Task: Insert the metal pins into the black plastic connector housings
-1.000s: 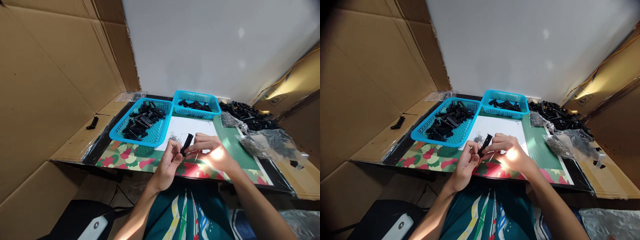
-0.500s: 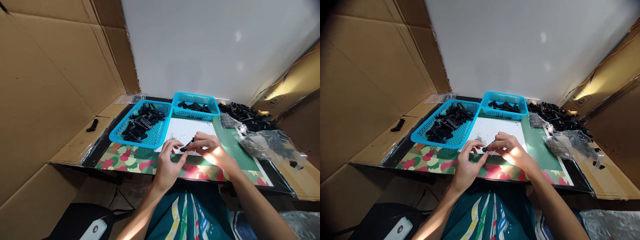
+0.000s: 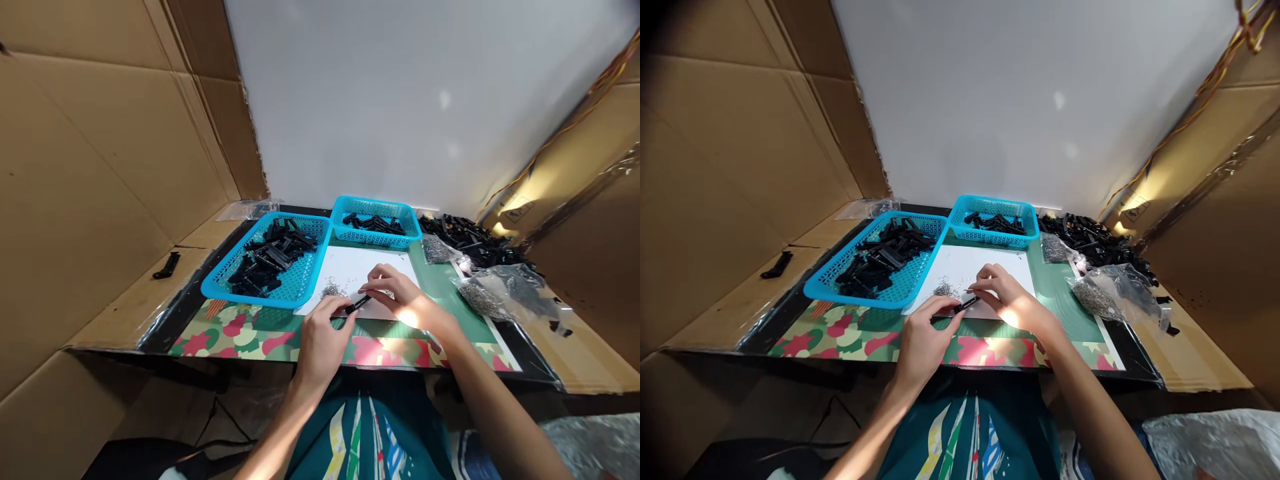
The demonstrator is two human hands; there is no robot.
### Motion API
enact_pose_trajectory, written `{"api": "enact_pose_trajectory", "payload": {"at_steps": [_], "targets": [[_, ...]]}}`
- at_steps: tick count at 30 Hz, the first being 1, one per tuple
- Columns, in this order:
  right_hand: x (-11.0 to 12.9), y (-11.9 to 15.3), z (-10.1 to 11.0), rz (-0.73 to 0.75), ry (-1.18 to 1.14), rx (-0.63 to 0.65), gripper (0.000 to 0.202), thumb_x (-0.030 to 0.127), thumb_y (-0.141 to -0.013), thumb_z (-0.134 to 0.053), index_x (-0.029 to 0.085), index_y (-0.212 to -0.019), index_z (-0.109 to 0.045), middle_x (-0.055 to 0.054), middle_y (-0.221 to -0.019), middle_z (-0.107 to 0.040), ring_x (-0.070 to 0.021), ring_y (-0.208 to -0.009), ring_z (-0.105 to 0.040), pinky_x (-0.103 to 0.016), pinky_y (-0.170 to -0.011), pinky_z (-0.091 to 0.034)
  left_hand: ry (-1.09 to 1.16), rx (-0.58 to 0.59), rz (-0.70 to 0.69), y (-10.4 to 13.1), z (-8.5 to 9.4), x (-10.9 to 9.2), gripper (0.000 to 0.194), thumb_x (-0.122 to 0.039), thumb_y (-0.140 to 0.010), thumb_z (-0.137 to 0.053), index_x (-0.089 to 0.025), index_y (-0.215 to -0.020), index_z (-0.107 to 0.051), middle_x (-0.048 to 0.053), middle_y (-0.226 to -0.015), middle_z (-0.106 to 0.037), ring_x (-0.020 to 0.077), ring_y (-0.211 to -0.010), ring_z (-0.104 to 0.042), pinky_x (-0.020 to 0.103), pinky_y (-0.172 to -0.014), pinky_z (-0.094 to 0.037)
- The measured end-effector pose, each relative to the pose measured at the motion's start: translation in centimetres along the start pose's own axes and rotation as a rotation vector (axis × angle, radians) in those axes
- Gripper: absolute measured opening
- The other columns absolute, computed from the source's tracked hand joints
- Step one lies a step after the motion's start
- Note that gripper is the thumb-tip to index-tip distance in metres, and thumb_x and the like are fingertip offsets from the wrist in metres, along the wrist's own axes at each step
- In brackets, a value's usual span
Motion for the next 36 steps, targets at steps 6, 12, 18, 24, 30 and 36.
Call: {"api": "enact_pose_trajectory", "payload": {"at_steps": [6,12,18,24,30,36], "targets": [[-1.7,-0.5,-0.1,-0.221,-0.376,-0.207,0.039,0.057,-0.09,-0.074,0.019,-0.087,-0.078,-0.011,-0.083,-0.076,-0.025,-0.078,-0.074,-0.04,-0.075,-0.062,0.012,-0.01,-0.046,-0.1,0.0,0.0,0.007,-0.02,-0.09,-0.071,-0.021,-0.095,-0.075,0.006,-0.096,-0.076,0.0226,-0.084,-0.072,0.033,-0.074,-0.057],[-1.0,-0.8,-2.4,-0.351,-0.613,-0.182,0.038,0.056,-0.086,-0.078,0.018,-0.081,-0.073,-0.005,-0.075,-0.073,-0.0203,-0.068,-0.074,-0.035,-0.07,-0.065,0.012,0.003,-0.028,-0.2,0.1,-0.3,0.008,-0.016,-0.088,-0.071,-0.02,-0.092,-0.077,0.006,-0.094,-0.077,0.0231,-0.085,-0.072,0.033,-0.076,-0.057],[-0.5,-1.0,-2.4,-0.356,-0.546,-0.13,0.037,0.055,-0.087,-0.076,0.019,-0.079,-0.072,-0.005,-0.073,-0.072,-0.02,-0.066,-0.072,-0.035,-0.068,-0.064,0.018,0.022,0.012,-0.2,-0.1,-0.1,0.012,-0.01,-0.086,-0.071,-0.02,-0.092,-0.077,0.006,-0.094,-0.077,0.0222,-0.084,-0.073,0.032,-0.075,-0.057],[0.2,-1.0,-2.2,-0.309,-0.418,-0.108,0.022,0.035,-0.093,-0.067,0.019,-0.078,-0.073,-0.005,-0.07,-0.072,-0.0196,-0.066,-0.07,-0.032,-0.067,-0.059,0.006,0.008,0.001,-0.1,-0.1,-0.4,0.009,-0.012,-0.088,-0.072,-0.019,-0.09,-0.077,0.006,-0.093,-0.078,0.0222,-0.084,-0.073,0.033,-0.076,-0.056],[0.8,-1.4,-2.6,-0.272,-0.346,-0.065,0.019,0.027,-0.091,-0.065,0.018,-0.076,-0.073,-0.003,-0.066,-0.07,-0.0165,-0.063,-0.066,-0.028,-0.066,-0.054,-0.001,0.02,0.026,-0.2,-0.1,0.0,0.01,-0.011,-0.087,-0.073,-0.019,-0.09,-0.077,0.004,-0.092,-0.077,0.0194,-0.082,-0.072,0.03,-0.075,-0.056],[0.6,-0.4,-0.4,-0.253,-0.41,-0.253,0.021,0.035,-0.102,-0.055,0.019,-0.099,-0.069,-0.004,-0.081,-0.07,-0.0181,-0.075,-0.067,-0.028,-0.07,-0.051,-0.055,-0.051,-0.088,0.8,0.1,-0.9,0.012,-0.014,-0.094,-0.068,-0.021,-0.102,-0.074,0.004,-0.097,-0.074,0.018,-0.087,-0.071,0.028,-0.078,-0.056]]}}
Point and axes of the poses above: each hand's wrist, its own y-axis away from the middle knuckle, its own z-axis out of the back of the hand, x = y × z, the point moved 6 cm from there along -y, towards the middle knuckle
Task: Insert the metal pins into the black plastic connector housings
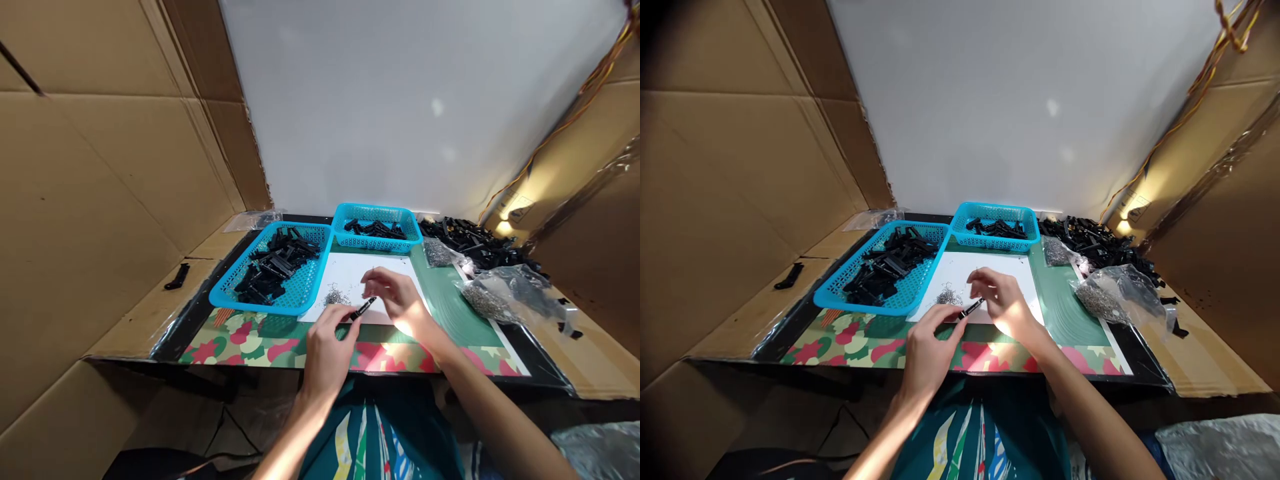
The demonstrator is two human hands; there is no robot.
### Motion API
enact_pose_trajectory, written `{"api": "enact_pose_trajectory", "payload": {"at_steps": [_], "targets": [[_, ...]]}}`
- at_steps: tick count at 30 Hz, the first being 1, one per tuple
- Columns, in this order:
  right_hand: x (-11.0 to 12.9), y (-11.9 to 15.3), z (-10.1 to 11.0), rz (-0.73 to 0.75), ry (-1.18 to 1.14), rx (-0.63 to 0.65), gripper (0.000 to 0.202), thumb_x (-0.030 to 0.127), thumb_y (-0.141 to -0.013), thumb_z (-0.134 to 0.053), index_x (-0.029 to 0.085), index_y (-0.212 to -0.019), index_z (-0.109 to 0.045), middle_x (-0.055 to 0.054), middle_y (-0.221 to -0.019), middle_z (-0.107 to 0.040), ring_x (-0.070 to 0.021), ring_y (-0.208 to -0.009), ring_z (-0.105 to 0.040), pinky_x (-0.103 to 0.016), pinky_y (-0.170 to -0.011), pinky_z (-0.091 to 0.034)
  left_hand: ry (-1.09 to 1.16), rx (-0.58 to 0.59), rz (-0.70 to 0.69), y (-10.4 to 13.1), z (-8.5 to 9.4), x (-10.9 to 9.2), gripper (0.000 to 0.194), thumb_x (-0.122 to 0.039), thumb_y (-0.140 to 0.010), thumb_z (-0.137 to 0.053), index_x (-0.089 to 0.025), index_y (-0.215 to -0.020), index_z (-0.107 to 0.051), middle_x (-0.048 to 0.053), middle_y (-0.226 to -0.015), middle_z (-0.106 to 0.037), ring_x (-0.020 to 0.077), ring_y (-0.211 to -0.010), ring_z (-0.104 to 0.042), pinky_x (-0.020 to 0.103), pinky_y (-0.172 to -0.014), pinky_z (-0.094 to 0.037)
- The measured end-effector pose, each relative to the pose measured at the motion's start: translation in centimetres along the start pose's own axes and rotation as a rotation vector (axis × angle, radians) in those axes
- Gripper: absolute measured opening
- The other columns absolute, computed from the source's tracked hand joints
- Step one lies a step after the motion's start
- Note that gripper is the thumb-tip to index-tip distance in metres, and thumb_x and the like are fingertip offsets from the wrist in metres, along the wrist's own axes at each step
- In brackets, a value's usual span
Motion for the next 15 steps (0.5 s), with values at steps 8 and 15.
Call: {"api": "enact_pose_trajectory", "payload": {"at_steps": [8,15], "targets": [[2.2,1.3,3.2,-0.019,0.214,0.237,0.02,0.039,-0.096,-0.069,0.02,-0.1,-0.074,-0.003,-0.083,-0.067,-0.0177,-0.076,-0.056,-0.03,-0.07,-0.045,0.178,-0.106,0.007,0.0,1.1,-2.1,0.008,-0.026,-0.097,-0.07,-0.022,-0.103,-0.072,0.005,-0.101,-0.073,0.0197,-0.094,-0.072,0.029,-0.083,-0.058],[1.2,-6.0,5.7,0.05,0.47,0.145,0.032,0.045,-0.097,-0.064,0.017,-0.092,-0.078,-0.001,-0.068,-0.06,-0.013,-0.061,-0.045,-0.028,-0.058,-0.033,-0.112,0.036,-0.019,-4.8,5.7,-1.0,0.021,-0.028,-0.1,-0.063,-0.026,-0.121,-0.068,0.005,-0.117,-0.074,0.0226,-0.1,-0.072,0.034,-0.089,-0.055]]}}
Point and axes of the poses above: each hand's wrist, its own y-axis away from the middle knuckle, its own z-axis out of the back of the hand, x = y × z, the point moved 6 cm from there along -y, towards the middle knuckle
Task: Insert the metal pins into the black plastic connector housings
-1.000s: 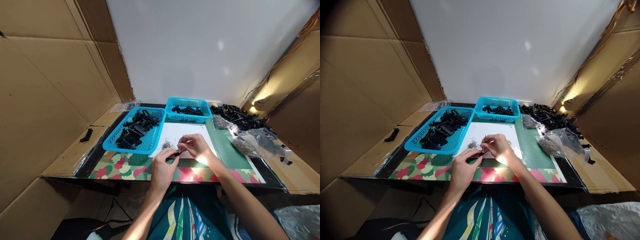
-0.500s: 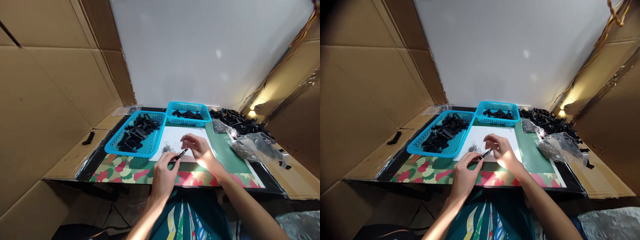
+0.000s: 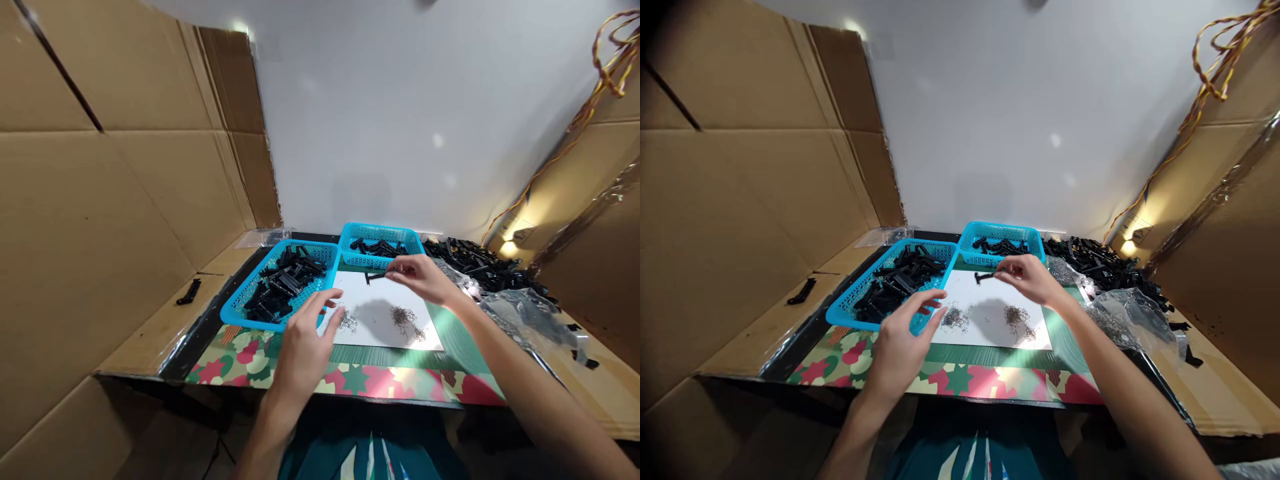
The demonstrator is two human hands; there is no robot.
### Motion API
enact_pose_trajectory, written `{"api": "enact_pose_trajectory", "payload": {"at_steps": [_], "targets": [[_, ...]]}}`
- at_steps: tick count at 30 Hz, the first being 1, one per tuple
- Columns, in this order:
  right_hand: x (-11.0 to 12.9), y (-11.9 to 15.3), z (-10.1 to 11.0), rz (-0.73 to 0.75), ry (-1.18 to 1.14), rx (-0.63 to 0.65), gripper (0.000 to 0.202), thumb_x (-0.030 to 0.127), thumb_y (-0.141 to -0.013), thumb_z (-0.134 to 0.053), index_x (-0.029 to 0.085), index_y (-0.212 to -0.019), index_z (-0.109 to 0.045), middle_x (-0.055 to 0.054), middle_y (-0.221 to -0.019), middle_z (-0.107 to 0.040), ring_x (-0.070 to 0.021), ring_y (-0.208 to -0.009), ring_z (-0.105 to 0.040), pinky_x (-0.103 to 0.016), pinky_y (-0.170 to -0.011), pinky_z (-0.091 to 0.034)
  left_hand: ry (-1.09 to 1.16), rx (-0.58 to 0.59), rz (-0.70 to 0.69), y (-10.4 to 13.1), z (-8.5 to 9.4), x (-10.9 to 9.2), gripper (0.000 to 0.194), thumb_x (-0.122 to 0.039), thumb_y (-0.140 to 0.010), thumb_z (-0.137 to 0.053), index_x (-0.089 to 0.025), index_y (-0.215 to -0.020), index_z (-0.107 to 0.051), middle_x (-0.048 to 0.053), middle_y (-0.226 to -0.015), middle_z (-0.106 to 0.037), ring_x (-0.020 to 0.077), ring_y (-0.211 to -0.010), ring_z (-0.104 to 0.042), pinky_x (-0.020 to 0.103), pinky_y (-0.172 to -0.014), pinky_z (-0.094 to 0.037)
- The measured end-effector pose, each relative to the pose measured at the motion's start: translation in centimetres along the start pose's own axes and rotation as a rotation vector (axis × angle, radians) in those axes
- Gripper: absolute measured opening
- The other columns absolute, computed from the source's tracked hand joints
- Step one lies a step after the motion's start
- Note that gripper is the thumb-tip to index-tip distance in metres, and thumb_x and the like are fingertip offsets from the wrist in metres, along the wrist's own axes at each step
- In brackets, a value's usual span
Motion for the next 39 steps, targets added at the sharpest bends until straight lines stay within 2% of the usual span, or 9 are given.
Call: {"api": "enact_pose_trajectory", "payload": {"at_steps": [3,7,11,15,21,27,31,35,39], "targets": [[-3.6,-3.6,1.9,-0.135,0.152,-0.181,0.03,0.041,-0.094,-0.065,0.015,-0.089,-0.079,-0.002,-0.064,-0.06,-0.015,-0.06,-0.05,-0.029,-0.058,-0.033,-0.399,0.111,0.089,-3.3,2.4,2.8,0.019,-0.023,-0.1,-0.059,-0.023,-0.115,-0.07,0.007,-0.114,-0.074,0.0265,-0.094,-0.071,0.035,-0.079,-0.053],[-6.5,-5.6,1.8,-0.175,0.151,-0.235,0.029,0.033,-0.089,-0.066,0.011,-0.103,-0.078,-0.006,-0.068,-0.066,-0.0185,-0.062,-0.057,-0.029,-0.06,-0.037,-0.783,0.297,0.116,-6.5,3.5,6.3,0.027,-0.021,-0.099,-0.058,-0.015,-0.124,-0.067,0.016,-0.122,-0.068,0.0362,-0.116,-0.064,0.044,-0.094,-0.048],[-6.2,-4.0,0.7,-0.128,0.122,-0.235,0.034,0.036,-0.094,-0.058,0.013,-0.112,-0.077,-0.006,-0.071,-0.068,-0.0194,-0.064,-0.058,-0.029,-0.061,-0.038,-0.841,0.53,0.093,-7.6,2.2,8.5,0.024,-0.014,-0.096,-0.057,-0.018,-0.116,-0.068,0.015,-0.124,-0.064,0.0352,-0.119,-0.06,0.044,-0.097,-0.045],[-4.6,-1.3,-1.4,-0.041,0.063,-0.113,0.033,0.039,-0.097,-0.057,0.016,-0.1,-0.08,-0.007,-0.078,-0.073,-0.0193,-0.068,-0.06,-0.028,-0.063,-0.04,-0.813,0.55,0.098,-8.4,1.8,9.1,0.023,-0.004,-0.086,-0.059,-0.018,-0.103,-0.066,0.013,-0.117,-0.063,0.0306,-0.109,-0.062,0.037,-0.086,-0.045],[-3.4,0.5,-5.4,0.018,-0.012,0.087,0.024,0.031,-0.094,-0.064,0.014,-0.09,-0.081,-0.008,-0.082,-0.075,-0.0174,-0.07,-0.059,-0.028,-0.066,-0.042,-0.726,0.501,0.085,-8.7,2.8,9.4,0.016,-0.006,-0.083,-0.058,-0.021,-0.087,-0.057,0.005,-0.094,-0.063,0.0234,-0.087,-0.06,0.032,-0.072,-0.041],[-2.6,1.0,-8.1,0.036,-0.092,0.291,0.015,0.03,-0.083,-0.079,0.017,-0.088,-0.083,-0.003,-0.077,-0.071,-0.0153,-0.068,-0.059,-0.024,-0.061,-0.043,-0.63,0.423,0.011,-8.7,3.9,8.7,0.008,-0.023,-0.093,-0.056,-0.021,-0.099,-0.062,0.008,-0.103,-0.067,0.0258,-0.097,-0.062,0.035,-0.082,-0.047],[-2.8,1.2,-8.5,0.004,-0.106,0.317,0.01,0.021,-0.083,-0.076,0.016,-0.09,-0.082,-0.006,-0.086,-0.073,-0.0167,-0.074,-0.063,-0.025,-0.066,-0.046,-0.472,0.268,-0.053,-8.5,4.7,6.6,0.028,-0.033,-0.102,-0.045,-0.019,-0.1,-0.068,0.011,-0.109,-0.07,0.0264,-0.101,-0.065,0.036,-0.09,-0.049],[-2.7,1.5,-8.7,0.009,-0.105,0.356,0.011,0.014,-0.085,-0.071,0.015,-0.09,-0.08,-0.007,-0.092,-0.076,-0.0185,-0.082,-0.067,-0.027,-0.072,-0.049,-0.235,0.088,-0.071,-7.5,5.2,3.8,0.029,-0.039,-0.106,-0.045,-0.02,-0.099,-0.066,0.007,-0.105,-0.069,0.0217,-0.09,-0.065,0.033,-0.084,-0.049],[-2.4,1.7,-8.6,0.013,-0.066,0.368,0.016,0.012,-0.088,-0.065,0.014,-0.097,-0.079,-0.008,-0.094,-0.077,-0.02,-0.082,-0.069,-0.028,-0.072,-0.05,0.202,0.014,-0.022,-5.7,4.3,1.5,0.031,-0.044,-0.11,-0.04,-0.019,-0.099,-0.056,0.008,-0.112,-0.067,0.0164,-0.081,-0.064,0.031,-0.076,-0.051]]}}
Point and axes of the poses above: each hand's wrist, its own y-axis away from the middle knuckle, its own z-axis out of the back of the hand, x = y × z, the point moved 6 cm from there along -y, towards the middle knuckle
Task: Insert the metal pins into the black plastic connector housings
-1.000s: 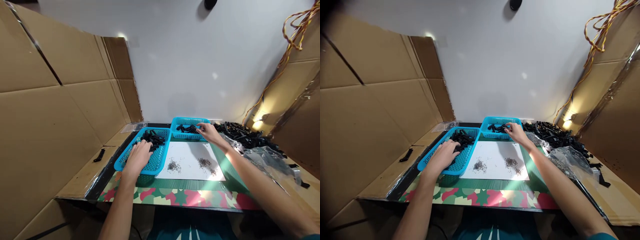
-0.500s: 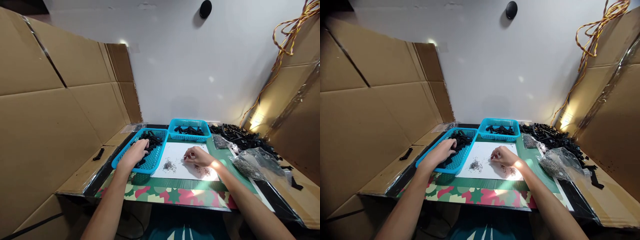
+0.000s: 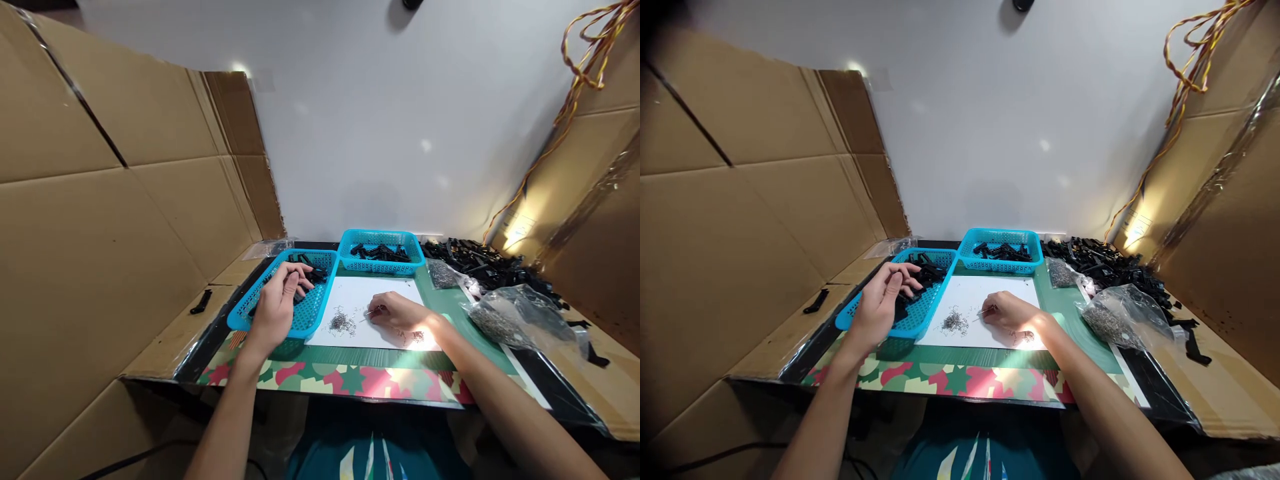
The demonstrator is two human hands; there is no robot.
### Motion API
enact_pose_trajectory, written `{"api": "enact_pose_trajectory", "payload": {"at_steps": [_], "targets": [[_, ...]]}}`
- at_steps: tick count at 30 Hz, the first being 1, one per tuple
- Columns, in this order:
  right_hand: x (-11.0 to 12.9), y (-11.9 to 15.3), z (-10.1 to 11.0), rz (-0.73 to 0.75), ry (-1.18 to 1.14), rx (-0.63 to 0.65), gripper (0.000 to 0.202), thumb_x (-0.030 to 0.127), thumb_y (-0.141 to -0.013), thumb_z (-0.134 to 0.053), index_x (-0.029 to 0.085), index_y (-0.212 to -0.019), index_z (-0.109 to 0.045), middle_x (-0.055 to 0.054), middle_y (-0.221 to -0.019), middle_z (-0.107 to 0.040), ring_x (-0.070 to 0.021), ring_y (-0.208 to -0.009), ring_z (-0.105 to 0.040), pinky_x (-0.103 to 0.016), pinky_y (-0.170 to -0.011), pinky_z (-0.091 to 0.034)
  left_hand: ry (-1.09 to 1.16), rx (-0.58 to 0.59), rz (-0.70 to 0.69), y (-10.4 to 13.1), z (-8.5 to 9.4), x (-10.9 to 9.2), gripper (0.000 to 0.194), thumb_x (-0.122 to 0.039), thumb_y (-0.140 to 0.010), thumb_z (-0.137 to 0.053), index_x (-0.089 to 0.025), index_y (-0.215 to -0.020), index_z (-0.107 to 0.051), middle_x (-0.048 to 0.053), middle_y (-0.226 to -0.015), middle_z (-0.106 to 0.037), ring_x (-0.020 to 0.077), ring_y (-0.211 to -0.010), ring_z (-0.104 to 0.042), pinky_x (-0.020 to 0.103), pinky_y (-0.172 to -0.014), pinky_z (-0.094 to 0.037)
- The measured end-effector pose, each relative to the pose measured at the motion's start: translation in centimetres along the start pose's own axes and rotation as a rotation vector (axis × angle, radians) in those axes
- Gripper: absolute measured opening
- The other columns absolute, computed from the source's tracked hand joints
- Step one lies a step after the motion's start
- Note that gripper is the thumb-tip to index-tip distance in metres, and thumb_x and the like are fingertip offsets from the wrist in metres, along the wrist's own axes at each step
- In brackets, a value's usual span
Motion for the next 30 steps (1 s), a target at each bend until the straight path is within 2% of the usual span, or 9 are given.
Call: {"api": "enact_pose_trajectory", "payload": {"at_steps": [3,7,9,11,15,18,21,25,30], "targets": [[0.2,0.1,0.1,0.003,0.069,-0.003,0.019,0.011,-0.089,-0.063,0.015,-0.098,-0.079,-0.01,-0.097,-0.076,-0.0211,-0.082,-0.068,-0.029,-0.071,-0.048,0.283,-0.021,-0.013,1.8,-1.8,-1.5,0.03,-0.042,-0.11,-0.041,-0.019,-0.095,-0.053,0.008,-0.11,-0.065,0.017,-0.085,-0.065,0.031,-0.075,-0.052],[0.0,0.3,-0.2,0.022,0.156,0.024,0.018,0.011,-0.089,-0.064,0.018,-0.096,-0.079,-0.009,-0.098,-0.073,-0.0201,-0.079,-0.065,-0.029,-0.071,-0.045,0.458,-0.001,0.016,4.3,-4.9,-2.5,0.028,-0.04,-0.106,-0.054,-0.02,-0.088,-0.046,0.005,-0.099,-0.061,0.0146,-0.08,-0.059,0.029,-0.075,-0.05],[0.0,0.3,-0.5,0.035,0.183,0.041,0.019,0.009,-0.089,-0.063,0.018,-0.095,-0.078,-0.009,-0.098,-0.072,-0.0198,-0.081,-0.065,-0.029,-0.073,-0.044,0.512,0.019,0.043,5.4,-6.7,-2.3,0.028,-0.039,-0.103,-0.061,-0.021,-0.089,-0.044,0.003,-0.096,-0.061,0.0131,-0.076,-0.057,0.028,-0.073,-0.049],[0.0,0.4,-0.7,0.042,0.203,0.051,0.02,0.007,-0.09,-0.06,0.017,-0.096,-0.077,-0.009,-0.099,-0.072,-0.0198,-0.083,-0.065,-0.028,-0.073,-0.044,0.558,0.039,0.082,6.3,-8.4,-1.6,0.023,-0.037,-0.103,-0.062,-0.023,-0.1,-0.044,0.003,-0.099,-0.064,0.0126,-0.074,-0.057,0.029,-0.073,-0.049],[0.5,0.6,-0.8,0.044,0.226,0.043,0.02,0.008,-0.092,-0.058,0.016,-0.094,-0.076,-0.009,-0.094,-0.07,-0.0187,-0.08,-0.063,-0.027,-0.071,-0.041,0.564,0.064,0.13,7.9,-10.8,-0.2,0.023,-0.039,-0.107,-0.055,-0.023,-0.118,-0.043,0.007,-0.109,-0.07,0.0138,-0.074,-0.057,0.031,-0.077,-0.048],[0.7,0.7,-0.6,0.033,0.212,0.024,0.02,0.008,-0.091,-0.057,0.016,-0.091,-0.075,-0.007,-0.09,-0.069,-0.0161,-0.074,-0.059,-0.026,-0.067,-0.04,0.501,0.09,0.143,8.7,-11.4,0.2,0.022,-0.043,-0.109,-0.047,-0.023,-0.117,-0.044,0.011,-0.12,-0.07,0.0161,-0.084,-0.06,0.035,-0.084,-0.049],[0.5,0.9,-0.2,0.006,0.187,-0.02,0.019,0.011,-0.091,-0.058,0.015,-0.095,-0.075,-0.007,-0.087,-0.07,-0.0159,-0.072,-0.058,-0.025,-0.064,-0.038,0.486,0.076,0.13,9.0,-11.1,0.1,0.02,-0.043,-0.11,-0.044,-0.023,-0.114,-0.042,0.012,-0.129,-0.067,0.0179,-0.095,-0.065,0.037,-0.09,-0.048],[0.3,0.9,0.1,-0.016,0.155,-0.069,0.016,0.019,-0.091,-0.06,0.013,-0.094,-0.075,-0.006,-0.082,-0.07,-0.0161,-0.071,-0.056,-0.026,-0.063,-0.037,0.505,0.073,0.124,9.0,-10.8,0.0,0.018,-0.042,-0.111,-0.042,-0.024,-0.114,-0.041,0.013,-0.134,-0.064,0.0172,-0.093,-0.067,0.039,-0.092,-0.049],[0.5,0.5,-0.4,-0.019,0.12,-0.097,0.014,0.018,-0.088,-0.063,0.015,-0.089,-0.076,-0.006,-0.082,-0.072,-0.0162,-0.071,-0.058,-0.026,-0.064,-0.038,0.459,0.13,0.151,9.1,-10.9,0.3,0.021,-0.045,-0.11,-0.043,-0.024,-0.113,-0.044,0.013,-0.133,-0.065,0.0186,-0.094,-0.064,0.041,-0.096,-0.049]]}}
Point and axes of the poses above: each hand's wrist, its own y-axis away from the middle knuckle, its own z-axis out of the back of the hand, x = y × z, the point moved 6 cm from there along -y, towards the middle knuckle
